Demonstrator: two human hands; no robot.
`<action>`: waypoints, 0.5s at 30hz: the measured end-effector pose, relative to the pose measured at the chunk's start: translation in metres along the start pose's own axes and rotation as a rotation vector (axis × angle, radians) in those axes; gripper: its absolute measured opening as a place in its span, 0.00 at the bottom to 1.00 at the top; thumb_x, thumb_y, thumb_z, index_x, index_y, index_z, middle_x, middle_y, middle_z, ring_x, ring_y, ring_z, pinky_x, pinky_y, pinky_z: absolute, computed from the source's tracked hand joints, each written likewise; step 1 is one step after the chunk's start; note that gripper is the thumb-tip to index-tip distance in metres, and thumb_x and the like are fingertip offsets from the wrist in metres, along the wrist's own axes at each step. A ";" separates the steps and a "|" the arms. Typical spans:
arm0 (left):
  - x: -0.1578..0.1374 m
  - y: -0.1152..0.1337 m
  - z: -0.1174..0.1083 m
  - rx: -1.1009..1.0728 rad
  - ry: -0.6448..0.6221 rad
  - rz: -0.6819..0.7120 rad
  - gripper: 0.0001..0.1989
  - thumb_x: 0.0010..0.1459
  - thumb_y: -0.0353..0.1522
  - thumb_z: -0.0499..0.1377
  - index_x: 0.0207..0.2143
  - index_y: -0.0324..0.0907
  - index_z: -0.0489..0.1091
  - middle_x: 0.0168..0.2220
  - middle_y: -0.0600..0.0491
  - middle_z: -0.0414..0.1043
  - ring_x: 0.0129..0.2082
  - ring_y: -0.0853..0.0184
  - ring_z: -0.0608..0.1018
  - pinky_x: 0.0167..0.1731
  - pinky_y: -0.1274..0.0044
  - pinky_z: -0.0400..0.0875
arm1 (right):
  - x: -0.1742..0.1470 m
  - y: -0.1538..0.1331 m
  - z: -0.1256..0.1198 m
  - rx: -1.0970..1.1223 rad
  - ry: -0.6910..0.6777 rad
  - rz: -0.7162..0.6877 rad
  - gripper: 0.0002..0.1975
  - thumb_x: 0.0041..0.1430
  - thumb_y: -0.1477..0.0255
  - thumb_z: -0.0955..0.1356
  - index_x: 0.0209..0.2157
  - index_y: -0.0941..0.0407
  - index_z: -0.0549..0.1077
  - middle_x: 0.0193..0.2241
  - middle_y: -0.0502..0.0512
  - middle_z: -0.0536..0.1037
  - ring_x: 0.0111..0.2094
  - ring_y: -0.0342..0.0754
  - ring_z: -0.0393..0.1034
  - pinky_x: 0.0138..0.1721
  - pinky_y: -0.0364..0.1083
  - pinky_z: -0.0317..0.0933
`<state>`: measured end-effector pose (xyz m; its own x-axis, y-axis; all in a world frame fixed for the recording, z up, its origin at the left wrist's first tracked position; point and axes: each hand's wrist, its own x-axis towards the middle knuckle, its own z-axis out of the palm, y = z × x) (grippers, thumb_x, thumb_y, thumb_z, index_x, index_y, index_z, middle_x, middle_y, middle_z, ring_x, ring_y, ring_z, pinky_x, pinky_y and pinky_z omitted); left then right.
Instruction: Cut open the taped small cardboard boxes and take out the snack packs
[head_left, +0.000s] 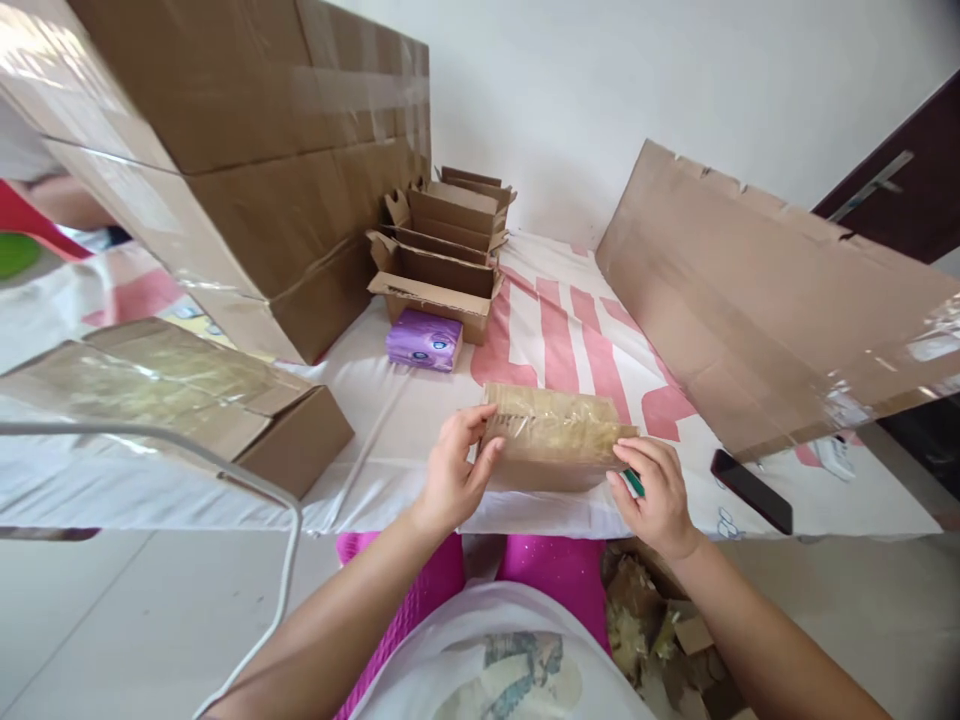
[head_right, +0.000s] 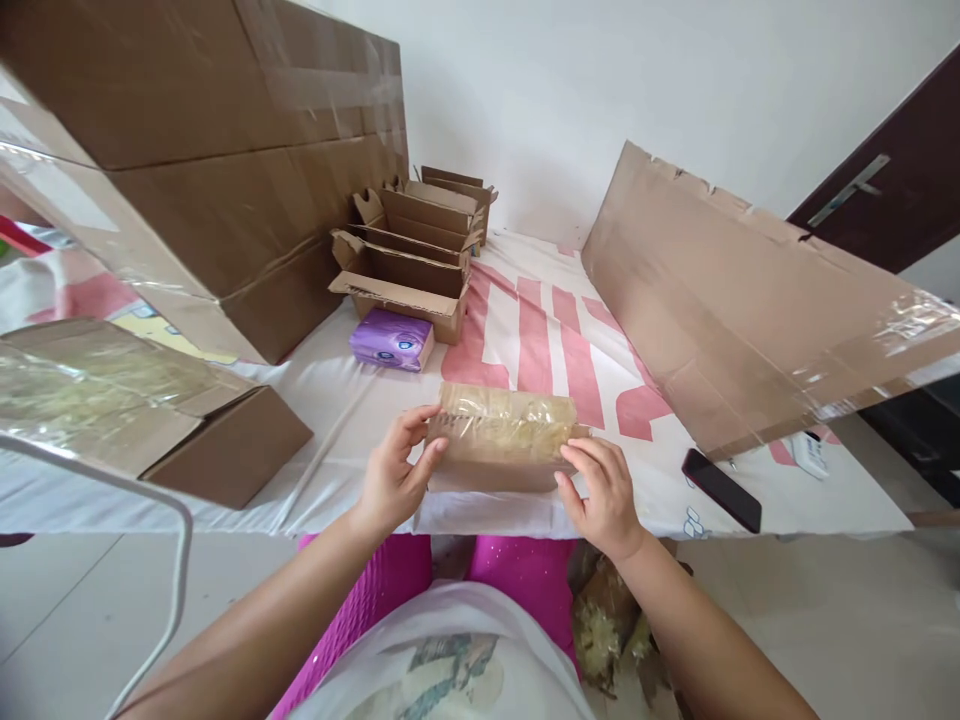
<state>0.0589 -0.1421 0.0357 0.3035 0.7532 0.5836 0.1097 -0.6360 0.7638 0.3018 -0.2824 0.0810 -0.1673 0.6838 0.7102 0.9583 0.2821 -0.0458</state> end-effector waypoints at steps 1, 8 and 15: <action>0.002 -0.001 0.003 0.015 0.015 -0.018 0.16 0.64 0.36 0.55 0.53 0.43 0.64 0.42 0.48 0.71 0.39 0.66 0.75 0.42 0.72 0.72 | 0.005 0.000 0.004 0.000 -0.012 0.012 0.20 0.58 0.76 0.68 0.52 0.54 0.67 0.44 0.62 0.74 0.46 0.56 0.69 0.46 0.58 0.66; 0.002 -0.004 0.007 -0.006 0.024 -0.030 0.15 0.65 0.36 0.53 0.52 0.42 0.64 0.41 0.49 0.70 0.36 0.68 0.74 0.38 0.74 0.71 | 0.031 0.002 0.014 0.011 -0.082 -0.017 0.13 0.58 0.75 0.69 0.46 0.52 0.72 0.40 0.57 0.77 0.43 0.54 0.69 0.46 0.56 0.66; 0.002 -0.001 0.003 0.001 -0.011 0.021 0.13 0.65 0.35 0.51 0.50 0.43 0.65 0.42 0.48 0.70 0.41 0.65 0.74 0.41 0.72 0.71 | 0.059 -0.006 0.016 0.123 -0.165 -0.073 0.11 0.60 0.73 0.69 0.45 0.53 0.74 0.41 0.57 0.78 0.44 0.53 0.70 0.46 0.56 0.68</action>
<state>0.0627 -0.1401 0.0351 0.3161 0.7381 0.5961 0.1047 -0.6516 0.7513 0.2823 -0.2329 0.1121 -0.2802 0.7566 0.5908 0.9084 0.4080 -0.0916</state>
